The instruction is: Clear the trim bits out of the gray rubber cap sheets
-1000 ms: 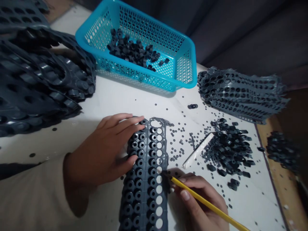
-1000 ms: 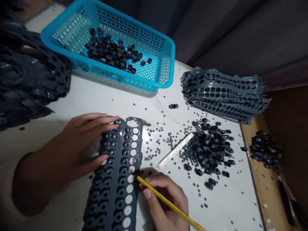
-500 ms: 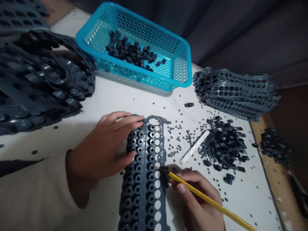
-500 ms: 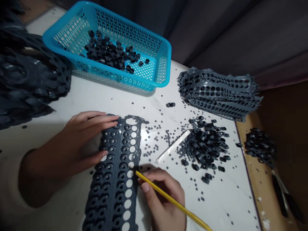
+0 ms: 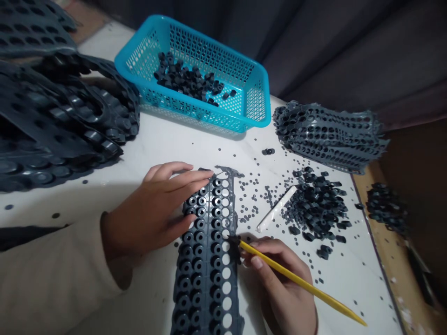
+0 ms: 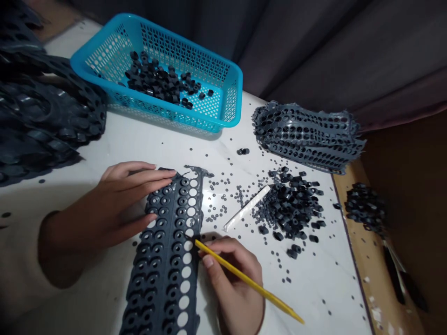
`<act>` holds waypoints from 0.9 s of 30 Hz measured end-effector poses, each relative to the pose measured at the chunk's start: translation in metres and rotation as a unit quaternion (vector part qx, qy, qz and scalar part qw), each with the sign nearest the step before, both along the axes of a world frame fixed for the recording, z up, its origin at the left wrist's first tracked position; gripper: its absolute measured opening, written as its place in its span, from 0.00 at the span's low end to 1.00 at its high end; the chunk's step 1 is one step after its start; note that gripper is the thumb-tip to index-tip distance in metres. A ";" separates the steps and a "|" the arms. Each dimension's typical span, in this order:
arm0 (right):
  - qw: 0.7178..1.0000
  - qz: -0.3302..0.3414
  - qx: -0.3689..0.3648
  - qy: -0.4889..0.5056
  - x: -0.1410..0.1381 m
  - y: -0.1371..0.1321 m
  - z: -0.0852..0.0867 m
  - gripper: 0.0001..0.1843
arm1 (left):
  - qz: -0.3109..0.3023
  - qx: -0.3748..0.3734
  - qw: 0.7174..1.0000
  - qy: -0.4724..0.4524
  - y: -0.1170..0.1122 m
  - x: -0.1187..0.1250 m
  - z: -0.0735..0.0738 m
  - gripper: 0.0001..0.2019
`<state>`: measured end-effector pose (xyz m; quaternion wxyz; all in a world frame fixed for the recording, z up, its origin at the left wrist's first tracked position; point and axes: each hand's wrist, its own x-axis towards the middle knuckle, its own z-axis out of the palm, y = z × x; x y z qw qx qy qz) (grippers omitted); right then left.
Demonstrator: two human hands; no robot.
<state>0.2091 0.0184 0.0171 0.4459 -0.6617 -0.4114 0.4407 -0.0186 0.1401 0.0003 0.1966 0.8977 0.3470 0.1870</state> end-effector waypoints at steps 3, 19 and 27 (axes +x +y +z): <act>1.000 0.003 0.005 0.000 0.000 -0.001 0.000 0.03 | 0.005 -0.004 1.000 -0.002 0.000 -0.001 0.001 0.28; 0.999 0.004 0.028 0.016 -0.003 0.002 0.001 0.04 | 0.031 -0.052 0.997 -0.047 0.006 -0.002 0.003 0.24; 0.998 0.027 0.057 -0.009 -0.002 0.004 0.002 0.04 | 0.034 -0.031 0.996 -0.078 0.008 -0.003 0.006 0.07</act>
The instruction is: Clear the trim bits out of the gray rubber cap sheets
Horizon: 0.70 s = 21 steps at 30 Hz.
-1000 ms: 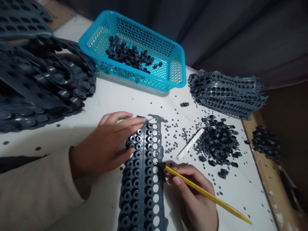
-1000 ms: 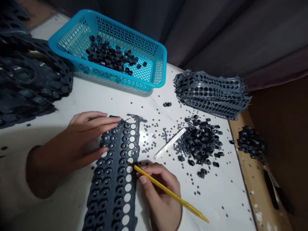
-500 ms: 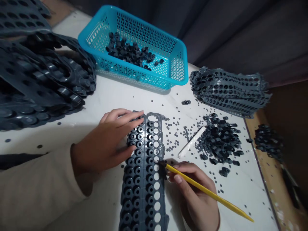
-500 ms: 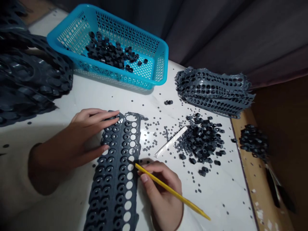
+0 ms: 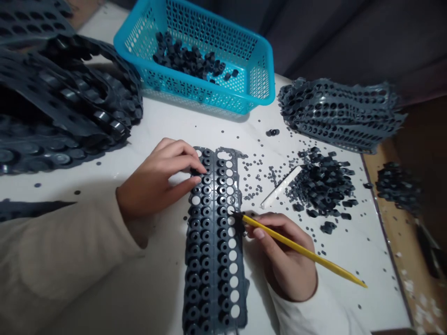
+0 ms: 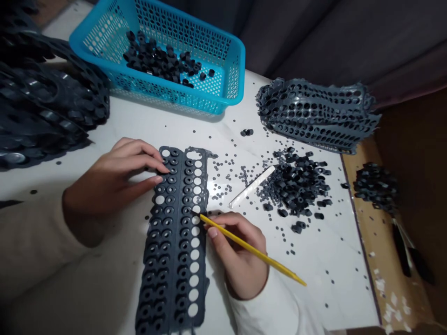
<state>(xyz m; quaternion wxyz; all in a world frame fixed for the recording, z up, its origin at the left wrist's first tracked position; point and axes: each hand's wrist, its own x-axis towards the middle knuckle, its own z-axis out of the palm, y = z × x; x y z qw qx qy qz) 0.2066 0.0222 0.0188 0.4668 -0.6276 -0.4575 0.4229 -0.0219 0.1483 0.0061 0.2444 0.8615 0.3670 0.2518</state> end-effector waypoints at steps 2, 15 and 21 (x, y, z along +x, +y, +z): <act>1.000 0.019 0.001 -0.014 -0.003 -0.001 0.002 0.04 | -0.020 0.005 1.000 0.004 0.000 0.000 0.000 0.07; 0.910 0.357 0.165 -0.132 -0.008 -0.002 -0.003 0.05 | -0.046 0.011 0.998 0.048 -0.002 0.001 0.001 0.11; 0.915 0.346 0.164 -0.123 -0.004 -0.007 0.002 0.06 | -0.039 0.038 0.997 0.058 -0.008 0.003 0.002 0.17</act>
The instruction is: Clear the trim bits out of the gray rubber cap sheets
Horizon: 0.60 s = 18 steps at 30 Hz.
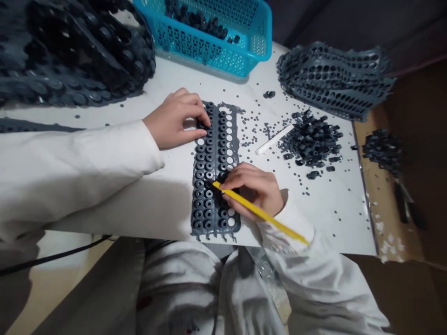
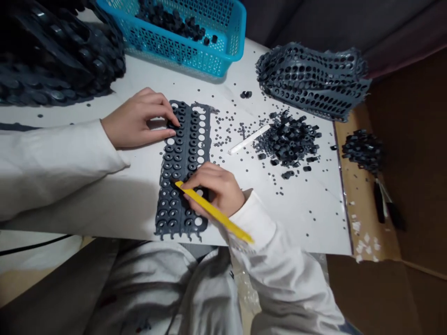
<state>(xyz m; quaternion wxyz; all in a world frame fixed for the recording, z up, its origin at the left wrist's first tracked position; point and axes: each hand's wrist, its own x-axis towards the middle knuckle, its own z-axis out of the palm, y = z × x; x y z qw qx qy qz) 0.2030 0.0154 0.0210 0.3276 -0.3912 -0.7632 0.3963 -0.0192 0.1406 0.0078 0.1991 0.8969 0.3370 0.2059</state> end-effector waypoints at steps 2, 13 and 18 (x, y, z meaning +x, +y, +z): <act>0.995 -0.093 -0.020 0.041 0.001 -0.001 0.002 0.07 | 0.001 0.014 1.000 0.006 -0.002 0.000 0.002 0.18; 0.928 -0.314 -0.073 0.186 0.011 0.011 -0.010 0.03 | -0.123 0.022 0.992 -0.015 -0.025 0.004 0.037 0.13; 0.925 -0.272 -0.173 0.203 0.009 0.002 -0.006 0.05 | -0.222 -0.037 0.974 0.037 -0.044 0.010 0.033 0.10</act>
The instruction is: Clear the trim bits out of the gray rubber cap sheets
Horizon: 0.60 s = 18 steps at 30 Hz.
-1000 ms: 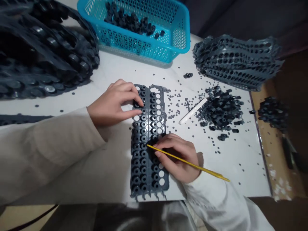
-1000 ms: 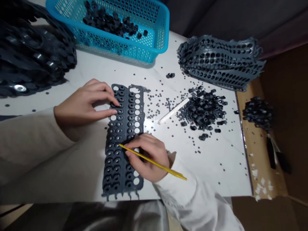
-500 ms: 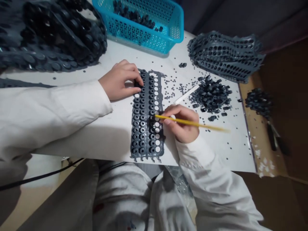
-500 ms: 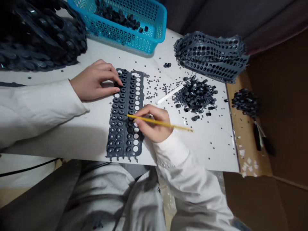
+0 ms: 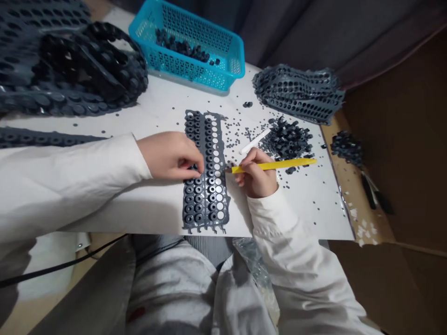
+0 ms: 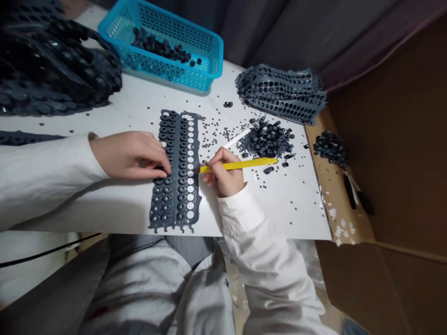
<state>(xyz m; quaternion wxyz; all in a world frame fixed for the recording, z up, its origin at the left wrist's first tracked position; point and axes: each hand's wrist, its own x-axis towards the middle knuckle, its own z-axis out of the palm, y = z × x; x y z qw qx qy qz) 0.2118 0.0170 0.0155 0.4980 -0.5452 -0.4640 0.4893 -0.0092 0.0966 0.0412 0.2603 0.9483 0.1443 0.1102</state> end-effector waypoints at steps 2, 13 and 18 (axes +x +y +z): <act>0.995 0.083 -0.062 0.015 0.002 -0.005 0.003 0.06 | -0.032 -0.012 0.999 0.021 -0.009 0.002 -0.003 0.10; 0.896 0.363 -0.248 0.065 0.012 -0.006 0.015 0.03 | -0.161 0.009 0.986 0.040 -0.034 0.007 -0.011 0.14; 0.912 0.328 -0.227 0.092 0.012 -0.005 0.014 0.04 | -0.091 0.032 0.995 0.006 -0.044 0.015 -0.019 0.13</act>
